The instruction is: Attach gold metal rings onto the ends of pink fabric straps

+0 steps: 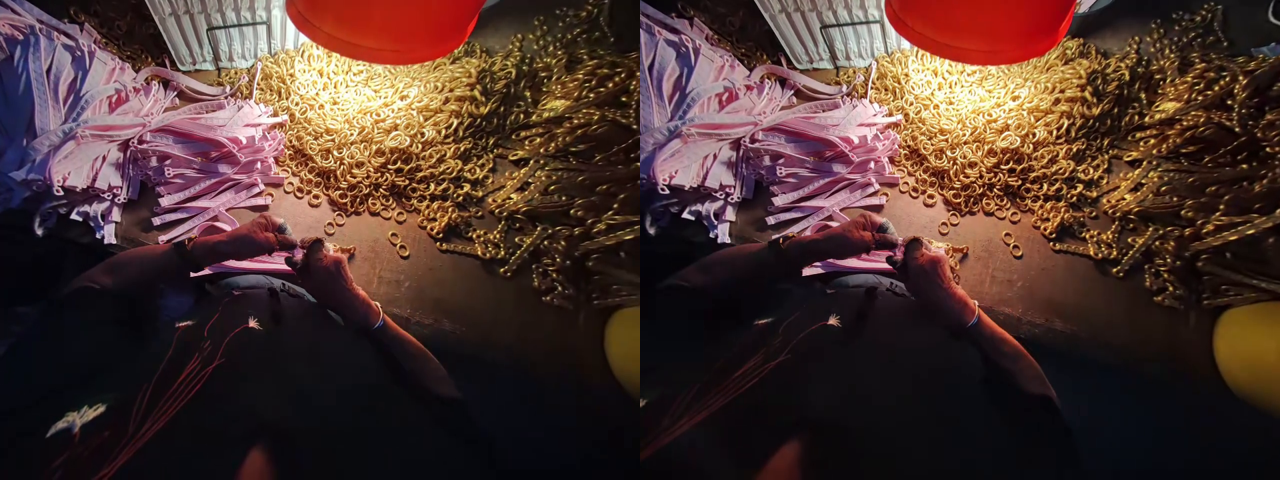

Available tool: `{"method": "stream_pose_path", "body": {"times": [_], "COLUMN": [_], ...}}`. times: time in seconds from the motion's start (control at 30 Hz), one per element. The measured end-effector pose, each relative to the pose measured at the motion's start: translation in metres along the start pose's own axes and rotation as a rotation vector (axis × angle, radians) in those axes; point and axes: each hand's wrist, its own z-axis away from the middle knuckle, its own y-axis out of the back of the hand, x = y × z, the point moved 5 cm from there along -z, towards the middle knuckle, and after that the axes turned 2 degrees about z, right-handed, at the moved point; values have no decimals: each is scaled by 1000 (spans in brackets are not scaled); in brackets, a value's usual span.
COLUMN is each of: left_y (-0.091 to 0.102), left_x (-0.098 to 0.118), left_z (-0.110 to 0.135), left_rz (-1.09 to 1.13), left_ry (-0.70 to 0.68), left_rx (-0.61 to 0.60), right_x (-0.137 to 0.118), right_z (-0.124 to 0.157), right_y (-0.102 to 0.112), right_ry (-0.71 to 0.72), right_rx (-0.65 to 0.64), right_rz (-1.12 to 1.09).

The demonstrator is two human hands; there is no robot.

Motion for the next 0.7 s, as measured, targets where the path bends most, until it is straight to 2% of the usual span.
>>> {"method": "stream_pose_path", "body": {"times": [0.13, 0.27, 0.33, 0.57, 0.7], "left_y": [-14, -18, -19, -24, -15], "left_x": [-13, -19, -22, -32, -32], "left_z": [16, 17, 14, 3, -3], "left_rz": [117, 220, 274, 305, 96], "left_ry": [-16, 27, 44, 92, 58], "left_rx": [-116, -55, -1, 54, 74], "right_x": [-3, -7, -8, 2, 9], "right_z": [11, 7, 4, -4, -8], "right_y": [-3, -1, -5, -21, -13], "right_ry": [-67, -110, -99, -18, 35], "right_rx": [14, -58, -125, -214, -221], "right_rz": [-51, -345, -393, -273, -61]}}
